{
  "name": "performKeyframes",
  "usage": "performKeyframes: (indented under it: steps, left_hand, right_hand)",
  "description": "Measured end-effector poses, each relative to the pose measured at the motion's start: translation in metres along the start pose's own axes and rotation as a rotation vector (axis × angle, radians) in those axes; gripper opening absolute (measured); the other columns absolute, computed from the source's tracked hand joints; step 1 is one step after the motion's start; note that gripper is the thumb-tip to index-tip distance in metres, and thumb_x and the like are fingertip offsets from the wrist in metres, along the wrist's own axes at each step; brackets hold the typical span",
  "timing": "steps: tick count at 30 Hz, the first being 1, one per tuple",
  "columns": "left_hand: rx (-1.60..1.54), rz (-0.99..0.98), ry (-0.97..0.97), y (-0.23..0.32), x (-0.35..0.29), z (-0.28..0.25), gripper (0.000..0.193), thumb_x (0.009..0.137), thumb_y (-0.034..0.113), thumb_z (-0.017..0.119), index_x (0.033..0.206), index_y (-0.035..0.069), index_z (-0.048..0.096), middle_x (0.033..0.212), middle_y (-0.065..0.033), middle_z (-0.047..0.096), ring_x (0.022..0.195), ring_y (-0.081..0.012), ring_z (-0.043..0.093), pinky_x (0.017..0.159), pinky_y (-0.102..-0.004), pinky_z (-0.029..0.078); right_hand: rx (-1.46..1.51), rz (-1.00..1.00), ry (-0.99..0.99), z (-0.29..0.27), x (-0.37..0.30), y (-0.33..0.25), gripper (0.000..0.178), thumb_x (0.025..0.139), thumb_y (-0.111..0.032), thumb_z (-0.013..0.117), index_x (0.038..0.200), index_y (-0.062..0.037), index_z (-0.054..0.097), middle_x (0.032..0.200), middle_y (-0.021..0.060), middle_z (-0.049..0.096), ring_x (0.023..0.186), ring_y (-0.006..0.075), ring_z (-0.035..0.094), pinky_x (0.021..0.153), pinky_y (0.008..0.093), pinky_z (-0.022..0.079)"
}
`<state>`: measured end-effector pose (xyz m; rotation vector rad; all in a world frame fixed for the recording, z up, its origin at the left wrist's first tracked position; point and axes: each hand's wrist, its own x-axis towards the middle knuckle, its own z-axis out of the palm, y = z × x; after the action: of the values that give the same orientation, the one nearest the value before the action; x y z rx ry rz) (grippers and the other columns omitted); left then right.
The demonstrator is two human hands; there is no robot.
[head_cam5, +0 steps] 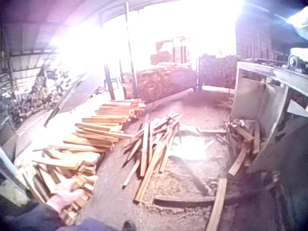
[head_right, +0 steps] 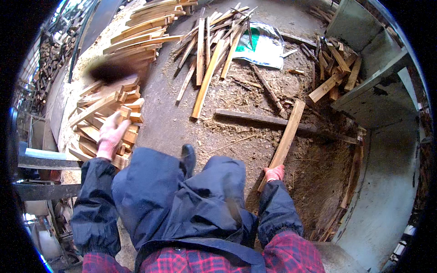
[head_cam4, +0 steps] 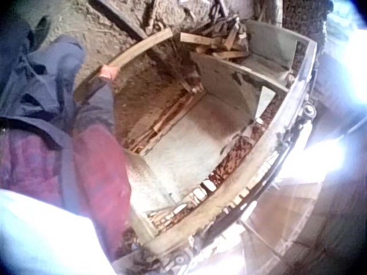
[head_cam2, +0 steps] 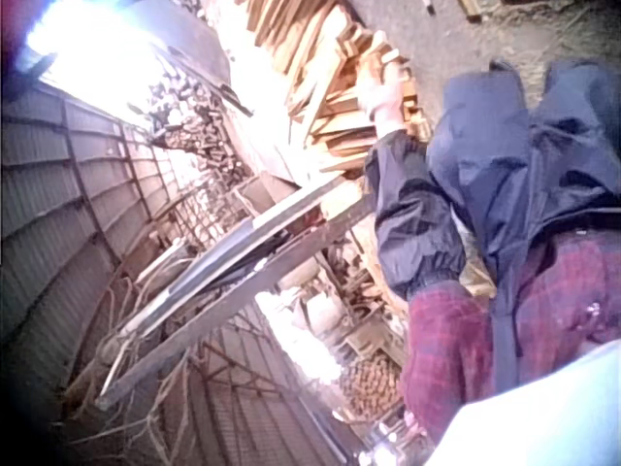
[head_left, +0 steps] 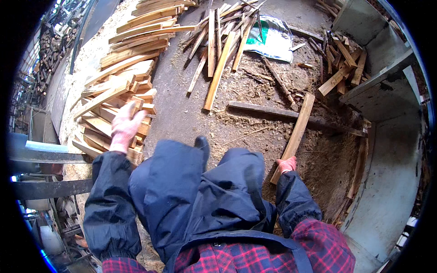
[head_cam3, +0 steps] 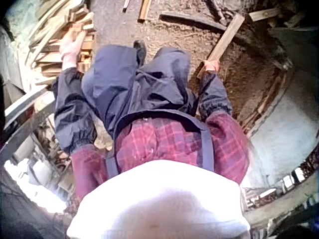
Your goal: The person gathers scattered wooden planks from the floor, aligns them into neat bundles, and stacks them onto a larger pile. They repeatedly pick up pieces, adjust their orientation, and place them in organized stacks.
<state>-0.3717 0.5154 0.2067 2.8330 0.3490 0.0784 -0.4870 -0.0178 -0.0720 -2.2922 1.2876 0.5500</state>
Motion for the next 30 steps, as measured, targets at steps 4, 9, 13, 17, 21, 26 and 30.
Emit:
performKeyframes:
  steps: [4, 9, 13, 17, 21, 26, 30]
  left_hand:
    - [-0.116, 0.160, -0.321, 0.071, 0.029, 0.055, 0.075, 0.078, 0.054, 0.065, 0.129, 0.001, 0.051, 0.124, -0.0200, 0.057, 0.118, -0.0323, 0.053, 0.101, -0.0374, 0.040]
    - [-0.078, 0.198, -0.433, 0.092, 0.081, 0.162, 0.083, 0.076, 0.063, 0.062, 0.128, -0.001, 0.051, 0.121, -0.0243, 0.058, 0.117, -0.0356, 0.053, 0.098, -0.0387, 0.042]
    - [-0.126, 0.133, -0.609, 0.127, 0.106, 0.208, 0.093, 0.071, 0.067, 0.064, 0.127, -0.004, 0.048, 0.118, -0.0283, 0.058, 0.114, -0.0397, 0.054, 0.095, -0.0421, 0.043]
    - [-0.094, 0.048, -0.522, 0.144, 0.167, 0.285, 0.104, 0.065, 0.064, 0.072, 0.138, 0.000, 0.033, 0.136, -0.0226, 0.045, 0.122, -0.0399, 0.047, 0.099, -0.0434, 0.040]
    - [0.126, -0.095, -0.445, 0.158, 0.215, 0.328, 0.118, 0.066, 0.064, 0.071, 0.148, 0.005, 0.011, 0.155, -0.0193, 0.010, 0.141, -0.0401, 0.016, 0.110, -0.0535, 0.023]
    - [0.244, -0.070, -0.379, 0.188, 0.288, 0.338, 0.118, 0.065, 0.061, 0.074, 0.149, 0.008, 0.009, 0.154, -0.0179, 0.013, 0.138, -0.0419, 0.020, 0.110, -0.0530, 0.024]
    - [0.193, -0.117, -0.480, 0.222, 0.293, 0.307, 0.113, 0.064, 0.055, 0.077, 0.148, 0.011, 0.017, 0.151, -0.0186, 0.021, 0.135, -0.0424, 0.027, 0.109, -0.0493, 0.029]
  right_hand:
    - [0.162, 0.012, -0.084, -0.029, -0.017, 0.004, 0.086, 0.056, -0.030, 0.085, 0.126, 0.0015, 0.044, 0.123, 0.0266, 0.054, 0.115, 0.0385, 0.054, 0.098, 0.0421, 0.044]
    - [0.303, -0.120, 0.208, -0.029, -0.023, 0.044, 0.086, 0.053, -0.036, 0.084, 0.124, 0.0000, 0.051, 0.119, 0.0239, 0.058, 0.112, 0.0381, 0.055, 0.097, 0.0426, 0.044]
    - [0.305, -0.044, 0.134, -0.080, -0.055, 0.056, 0.083, 0.052, -0.029, 0.083, 0.124, 0.0002, 0.053, 0.115, 0.0221, 0.062, 0.107, 0.0332, 0.060, 0.094, 0.0386, 0.047]
    - [0.364, -0.148, 0.236, -0.099, -0.050, 0.071, 0.084, 0.053, -0.028, 0.082, 0.127, -0.0019, 0.052, 0.117, 0.0208, 0.061, 0.108, 0.0314, 0.060, 0.095, 0.0375, 0.047]
    - [0.184, -0.055, 0.181, -0.163, -0.053, -0.048, 0.084, 0.055, -0.028, 0.081, 0.129, -0.0028, 0.050, 0.119, 0.0205, 0.060, 0.109, 0.0303, 0.059, 0.096, 0.0365, 0.046]
    - [0.098, -0.418, 0.387, -0.215, 0.015, -0.184, 0.071, 0.058, -0.036, 0.078, 0.117, -0.0028, 0.057, 0.105, 0.0209, 0.064, 0.095, 0.0334, 0.062, 0.086, 0.0412, 0.049]
    - [0.250, -0.588, 0.576, -0.275, 0.045, -0.290, 0.063, 0.072, -0.021, 0.073, 0.127, 0.0016, 0.050, 0.119, 0.0215, 0.060, 0.109, 0.0317, 0.059, 0.095, 0.0372, 0.047]
